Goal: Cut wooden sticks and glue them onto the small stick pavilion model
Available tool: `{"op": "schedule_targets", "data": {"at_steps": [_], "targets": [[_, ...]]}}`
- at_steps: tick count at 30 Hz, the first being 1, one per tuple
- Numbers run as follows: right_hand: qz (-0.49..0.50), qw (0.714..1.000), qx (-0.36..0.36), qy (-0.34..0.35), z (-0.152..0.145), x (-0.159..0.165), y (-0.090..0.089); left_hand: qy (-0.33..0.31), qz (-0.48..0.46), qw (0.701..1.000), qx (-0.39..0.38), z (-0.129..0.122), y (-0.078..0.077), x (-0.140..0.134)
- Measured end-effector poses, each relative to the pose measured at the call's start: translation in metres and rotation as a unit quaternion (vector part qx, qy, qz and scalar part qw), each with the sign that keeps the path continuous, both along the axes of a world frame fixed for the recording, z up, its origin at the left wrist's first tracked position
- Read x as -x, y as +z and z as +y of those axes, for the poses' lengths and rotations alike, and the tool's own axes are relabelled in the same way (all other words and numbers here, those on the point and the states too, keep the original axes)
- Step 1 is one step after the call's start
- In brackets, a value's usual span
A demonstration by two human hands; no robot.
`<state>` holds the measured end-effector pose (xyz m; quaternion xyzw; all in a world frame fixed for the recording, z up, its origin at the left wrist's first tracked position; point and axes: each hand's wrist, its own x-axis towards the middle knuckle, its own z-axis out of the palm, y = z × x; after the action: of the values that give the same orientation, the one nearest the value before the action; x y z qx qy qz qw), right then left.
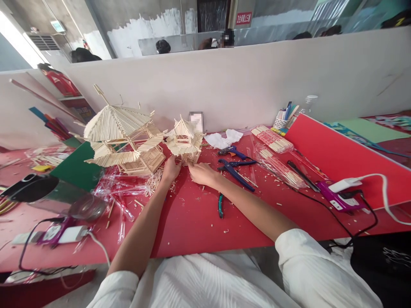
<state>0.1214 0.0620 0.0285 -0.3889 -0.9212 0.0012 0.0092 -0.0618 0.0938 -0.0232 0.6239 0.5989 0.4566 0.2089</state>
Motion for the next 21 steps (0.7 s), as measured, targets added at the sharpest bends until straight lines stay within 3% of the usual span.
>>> {"op": "schedule_targets", "data": {"at_steps": [15, 21], "targets": [[0.036, 0.999, 0.039, 0.014, 0.010, -0.007, 0.005, -0.011, -0.004, 1.000, 0.001, 0.001, 0.003, 0.001], [0.041, 0.998, 0.045, 0.023, 0.012, -0.007, 0.001, 0.008, 0.048, 0.999, 0.013, -0.001, 0.006, 0.001]]}}
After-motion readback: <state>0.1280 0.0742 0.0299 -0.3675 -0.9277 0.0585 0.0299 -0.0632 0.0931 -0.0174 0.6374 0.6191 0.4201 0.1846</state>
